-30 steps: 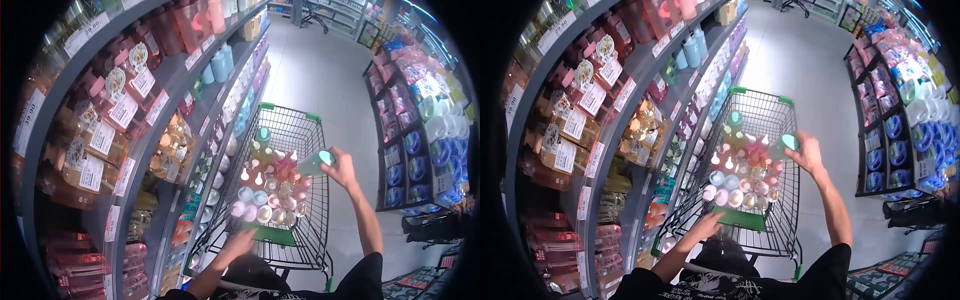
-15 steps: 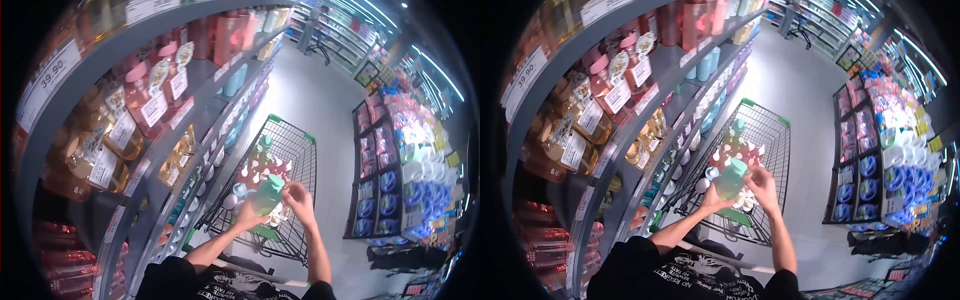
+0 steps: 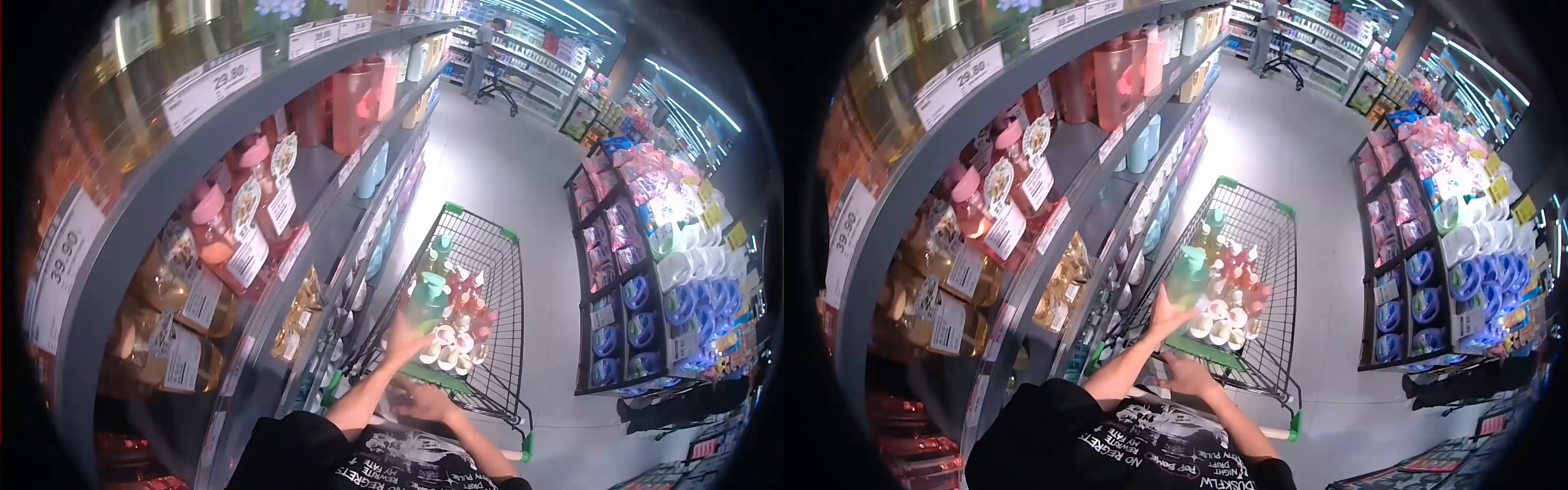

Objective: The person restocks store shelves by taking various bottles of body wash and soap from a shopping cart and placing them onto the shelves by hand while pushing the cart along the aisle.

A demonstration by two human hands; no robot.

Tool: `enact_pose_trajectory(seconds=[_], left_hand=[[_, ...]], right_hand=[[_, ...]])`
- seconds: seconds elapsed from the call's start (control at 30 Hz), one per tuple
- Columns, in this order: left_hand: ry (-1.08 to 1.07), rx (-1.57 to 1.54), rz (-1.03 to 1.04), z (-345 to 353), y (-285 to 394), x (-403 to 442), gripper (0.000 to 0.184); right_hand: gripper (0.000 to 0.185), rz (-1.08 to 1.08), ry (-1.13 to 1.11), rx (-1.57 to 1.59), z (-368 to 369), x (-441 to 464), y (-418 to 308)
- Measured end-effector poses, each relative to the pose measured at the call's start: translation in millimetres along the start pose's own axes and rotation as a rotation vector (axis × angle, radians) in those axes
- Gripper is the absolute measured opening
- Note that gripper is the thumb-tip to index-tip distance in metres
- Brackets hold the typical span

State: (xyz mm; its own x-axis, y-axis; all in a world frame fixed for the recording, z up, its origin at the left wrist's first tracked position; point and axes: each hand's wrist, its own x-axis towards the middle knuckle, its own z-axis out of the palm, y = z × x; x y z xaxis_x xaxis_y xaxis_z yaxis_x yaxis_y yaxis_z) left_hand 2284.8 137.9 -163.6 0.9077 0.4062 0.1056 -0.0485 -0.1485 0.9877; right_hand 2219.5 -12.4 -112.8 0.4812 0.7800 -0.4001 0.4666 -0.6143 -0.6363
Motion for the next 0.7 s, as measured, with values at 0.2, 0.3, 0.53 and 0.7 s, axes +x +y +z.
enact_pose_trajectory(seconds=[0.2, 0.3, 0.53, 0.7], left_hand=[[0.006, 0.01, 0.008, 10.7, -28.9, 46.3, 0.085], [-0.014, 0.102, 0.078, 9.7, -12.9, 72.6, 0.085], [-0.049, 0.17, -0.009, 29.0, -48.5, 139.9, 0.084], [-0.035, 0.269, -0.092, 44.0, -59.1, 176.6, 0.084]], right_hand=[[0.06, 0.157, -0.07, -0.085, -20.8, 43.6, 15.4], [0.057, 0.177, -0.029, -0.116, -30.8, 67.0, 24.4], [0.048, 0.128, -0.01, -0.17, -89.8, 103.7, 39.1], [0.054, 0.109, -0.026, -0.151, -124.6, 126.2, 60.4]])
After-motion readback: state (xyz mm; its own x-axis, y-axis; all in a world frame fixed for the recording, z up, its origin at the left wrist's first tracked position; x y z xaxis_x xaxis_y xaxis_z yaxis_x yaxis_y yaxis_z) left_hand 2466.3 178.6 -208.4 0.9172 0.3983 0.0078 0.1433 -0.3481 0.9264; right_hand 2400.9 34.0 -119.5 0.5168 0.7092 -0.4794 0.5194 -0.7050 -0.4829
